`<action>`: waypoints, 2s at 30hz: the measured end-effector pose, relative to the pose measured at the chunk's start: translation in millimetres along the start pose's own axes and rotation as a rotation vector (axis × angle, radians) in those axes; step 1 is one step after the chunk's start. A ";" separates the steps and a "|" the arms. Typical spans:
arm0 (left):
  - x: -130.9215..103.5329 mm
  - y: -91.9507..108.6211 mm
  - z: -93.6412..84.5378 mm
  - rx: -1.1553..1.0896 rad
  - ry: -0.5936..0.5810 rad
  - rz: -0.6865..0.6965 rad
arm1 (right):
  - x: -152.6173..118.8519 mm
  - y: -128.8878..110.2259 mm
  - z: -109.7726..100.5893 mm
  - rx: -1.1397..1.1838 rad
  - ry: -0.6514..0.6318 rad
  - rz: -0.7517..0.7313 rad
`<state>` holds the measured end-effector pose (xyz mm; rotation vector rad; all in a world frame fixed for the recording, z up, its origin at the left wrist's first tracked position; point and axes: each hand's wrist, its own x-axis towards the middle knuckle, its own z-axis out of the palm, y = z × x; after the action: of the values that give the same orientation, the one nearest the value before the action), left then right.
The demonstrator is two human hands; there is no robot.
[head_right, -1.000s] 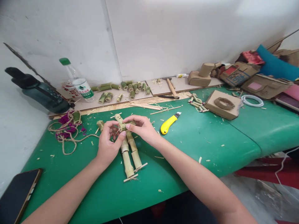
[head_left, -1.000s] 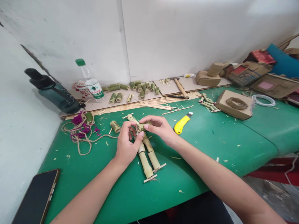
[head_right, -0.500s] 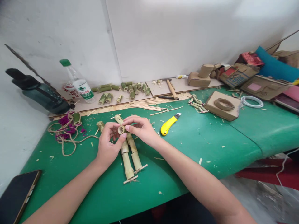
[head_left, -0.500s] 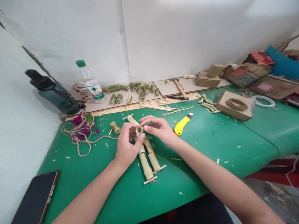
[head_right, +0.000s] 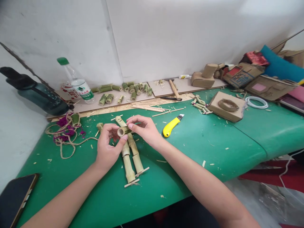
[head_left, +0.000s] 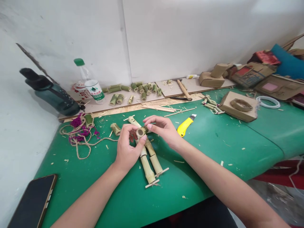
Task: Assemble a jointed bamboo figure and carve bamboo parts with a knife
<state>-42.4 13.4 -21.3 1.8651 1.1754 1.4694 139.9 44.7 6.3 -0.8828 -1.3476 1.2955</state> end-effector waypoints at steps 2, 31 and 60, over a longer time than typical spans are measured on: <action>0.5 1.1 0.2 0.005 0.018 0.028 | 0.4 0.6 -0.4 -0.006 0.016 0.000; 1.0 -1.0 0.4 -0.035 0.074 0.043 | 2.7 1.1 -1.3 -0.038 0.103 0.009; -0.8 -5.0 0.1 -0.099 0.096 0.012 | 1.8 -2.2 -2.8 -0.029 0.126 0.017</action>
<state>-44.0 15.4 -25.8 1.7560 1.1150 1.6101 142.5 46.7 8.5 -0.9813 -1.2653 1.2160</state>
